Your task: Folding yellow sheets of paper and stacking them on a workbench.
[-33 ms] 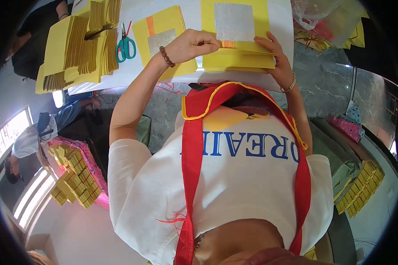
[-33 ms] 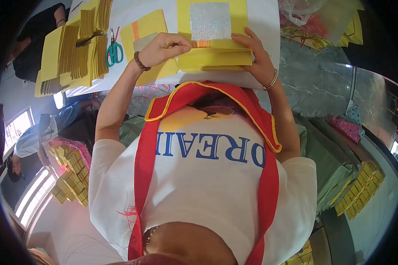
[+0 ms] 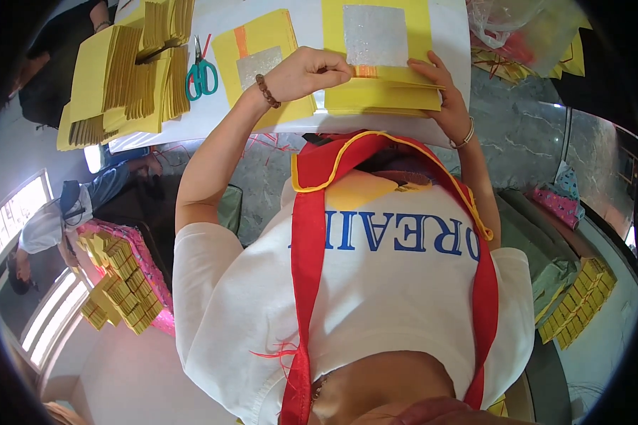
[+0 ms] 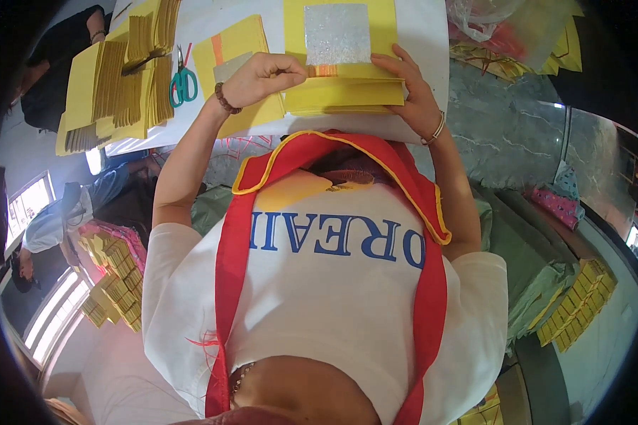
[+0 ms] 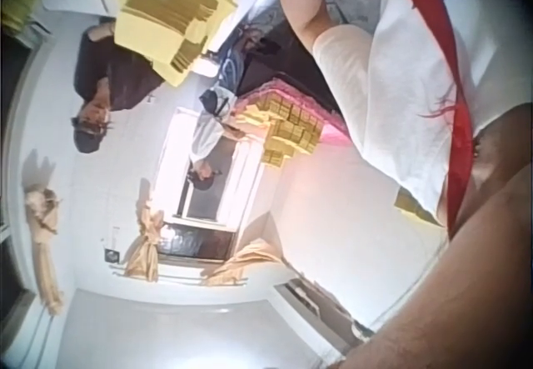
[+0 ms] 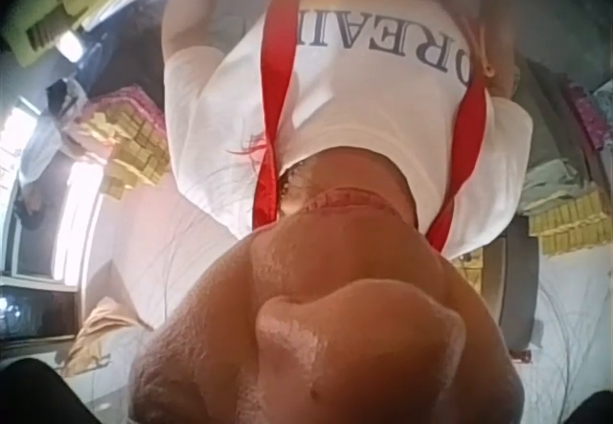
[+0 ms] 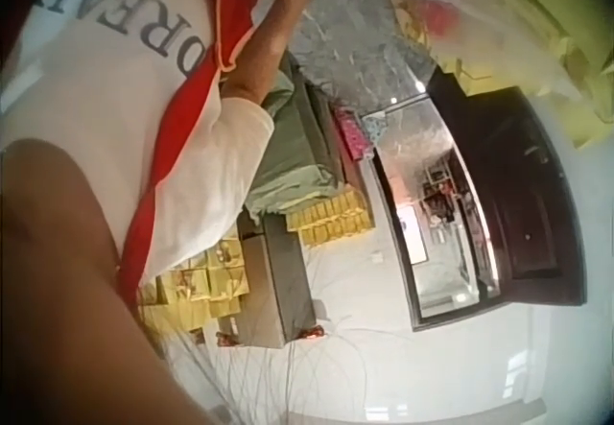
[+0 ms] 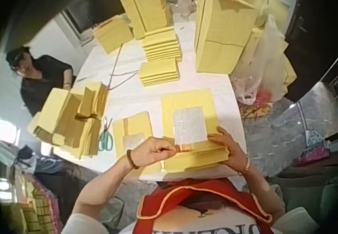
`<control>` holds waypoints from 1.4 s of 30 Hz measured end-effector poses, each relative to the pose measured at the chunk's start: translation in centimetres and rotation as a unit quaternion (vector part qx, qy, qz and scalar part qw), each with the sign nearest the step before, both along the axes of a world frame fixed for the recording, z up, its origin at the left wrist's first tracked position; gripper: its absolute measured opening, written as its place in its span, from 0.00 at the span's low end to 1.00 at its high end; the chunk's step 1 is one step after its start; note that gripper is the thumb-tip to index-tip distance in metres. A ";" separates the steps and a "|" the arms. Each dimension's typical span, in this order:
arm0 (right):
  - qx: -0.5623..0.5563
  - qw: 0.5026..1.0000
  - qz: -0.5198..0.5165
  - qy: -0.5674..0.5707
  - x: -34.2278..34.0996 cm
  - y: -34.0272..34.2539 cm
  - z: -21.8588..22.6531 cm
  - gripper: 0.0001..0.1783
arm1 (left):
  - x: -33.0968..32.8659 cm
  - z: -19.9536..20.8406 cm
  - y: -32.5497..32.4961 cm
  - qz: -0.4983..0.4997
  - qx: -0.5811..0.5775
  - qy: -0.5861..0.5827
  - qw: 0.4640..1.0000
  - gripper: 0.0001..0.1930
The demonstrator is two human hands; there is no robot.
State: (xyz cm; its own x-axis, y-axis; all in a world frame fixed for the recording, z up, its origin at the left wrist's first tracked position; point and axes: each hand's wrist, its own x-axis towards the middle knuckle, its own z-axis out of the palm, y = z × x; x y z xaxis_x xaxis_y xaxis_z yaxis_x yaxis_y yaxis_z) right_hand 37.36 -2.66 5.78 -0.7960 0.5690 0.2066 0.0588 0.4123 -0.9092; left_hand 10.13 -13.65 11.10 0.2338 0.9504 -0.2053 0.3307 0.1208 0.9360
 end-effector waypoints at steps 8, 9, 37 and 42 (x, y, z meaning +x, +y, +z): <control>0.000 1.000 -0.004 0.005 -0.1 0.1 -0.3 0.37 | -0.1 0.1 0.2 -0.005 -0.005 0.000 1.000 0.09; -0.003 1.000 -0.002 0.005 -0.1 0.1 -0.3 0.37 | -0.1 0.1 0.2 -0.005 -0.008 0.002 1.000 0.09; -0.042 0.998 -0.037 0.002 -0.2 -0.4 0.6 0.32 | 0.8 -0.5 -1.2 -0.025 0.187 0.053 0.981 0.06; -0.018 0.999 -0.046 -0.020 -0.2 -0.3 0.4 0.31 | 1.2 0.2 -1.4 -0.043 0.209 0.090 0.973 0.07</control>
State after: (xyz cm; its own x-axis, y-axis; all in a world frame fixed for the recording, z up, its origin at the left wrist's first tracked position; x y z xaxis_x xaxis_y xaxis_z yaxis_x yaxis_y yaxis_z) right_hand 37.14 -2.99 6.22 -0.7477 0.6459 0.1545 0.1306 0.3711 -0.9194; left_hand 11.35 -15.08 11.28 0.3118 0.9384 0.1490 0.4866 -0.2924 0.8233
